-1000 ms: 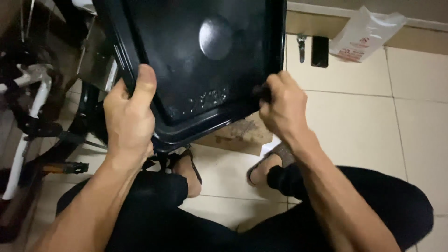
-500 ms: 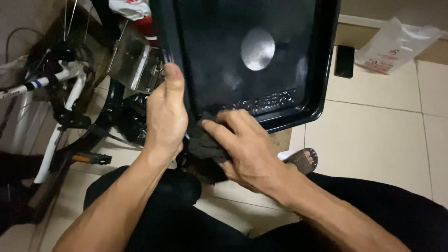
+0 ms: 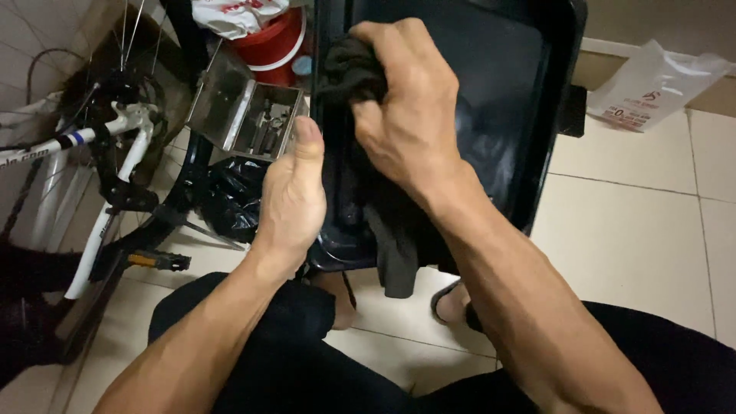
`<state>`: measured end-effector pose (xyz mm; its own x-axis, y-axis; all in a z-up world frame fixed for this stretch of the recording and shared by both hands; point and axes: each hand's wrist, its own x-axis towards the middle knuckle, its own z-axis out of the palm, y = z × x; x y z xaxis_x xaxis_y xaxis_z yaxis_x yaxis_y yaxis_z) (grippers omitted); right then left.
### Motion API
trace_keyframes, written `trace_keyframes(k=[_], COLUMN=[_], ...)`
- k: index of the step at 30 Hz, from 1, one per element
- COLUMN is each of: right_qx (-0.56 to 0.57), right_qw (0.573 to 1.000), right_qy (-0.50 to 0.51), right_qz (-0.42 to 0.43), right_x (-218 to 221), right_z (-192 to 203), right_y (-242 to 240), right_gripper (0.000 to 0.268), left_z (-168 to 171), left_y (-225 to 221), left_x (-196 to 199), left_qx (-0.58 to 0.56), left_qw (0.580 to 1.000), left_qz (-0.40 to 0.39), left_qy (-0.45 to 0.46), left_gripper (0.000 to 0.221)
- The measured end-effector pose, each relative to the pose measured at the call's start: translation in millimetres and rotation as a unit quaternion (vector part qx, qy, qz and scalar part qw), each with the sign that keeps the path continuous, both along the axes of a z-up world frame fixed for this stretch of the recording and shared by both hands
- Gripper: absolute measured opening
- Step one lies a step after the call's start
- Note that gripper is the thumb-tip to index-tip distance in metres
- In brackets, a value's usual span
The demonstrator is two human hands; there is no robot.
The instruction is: Cleaning a black tray and mechanical parts using a sponge in a bicycle repair environment.
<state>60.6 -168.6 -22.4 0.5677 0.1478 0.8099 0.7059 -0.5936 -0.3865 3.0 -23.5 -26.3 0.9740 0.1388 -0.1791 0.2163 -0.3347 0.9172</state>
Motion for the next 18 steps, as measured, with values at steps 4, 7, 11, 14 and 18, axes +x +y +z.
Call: trace_keyframes(k=[4,7,11,14,18], right_qx=[-0.052,-0.079,-0.132,-0.101,-0.043], right_qw=[0.996,0.978,0.967,0.980,0.993], right_qy=[0.062,0.124,0.115,0.052,0.035], right_qz=[0.038,0.148,0.183,0.163,0.107], right_x=[-34.9,-67.0,-82.3,-73.7,-47.5], right_z=[-16.3,-40.5,-53.0,-53.3,-35.4], right_y=[3.1,3.9,8.0,10.8,8.9], right_gripper=[0.038,0.047,0.036,0.036,0.042], left_z=[-15.8,-4.8,-2.1,-2.2,-7.5], left_y=[10.0,7.2,8.2,8.4,10.5], left_x=[6.3,9.2,12.6,12.9,14.6], left_qx=[0.056,0.013,0.024,0.035,0.043], left_qw=[0.996,0.999,0.998,0.998,0.995], left_qz=[-0.018,0.033,0.052,0.034,0.022], left_qy=[-0.073,-0.002,-0.009,-0.043,-0.087], left_gripper=[0.059,0.059,0.056,0.056,0.056])
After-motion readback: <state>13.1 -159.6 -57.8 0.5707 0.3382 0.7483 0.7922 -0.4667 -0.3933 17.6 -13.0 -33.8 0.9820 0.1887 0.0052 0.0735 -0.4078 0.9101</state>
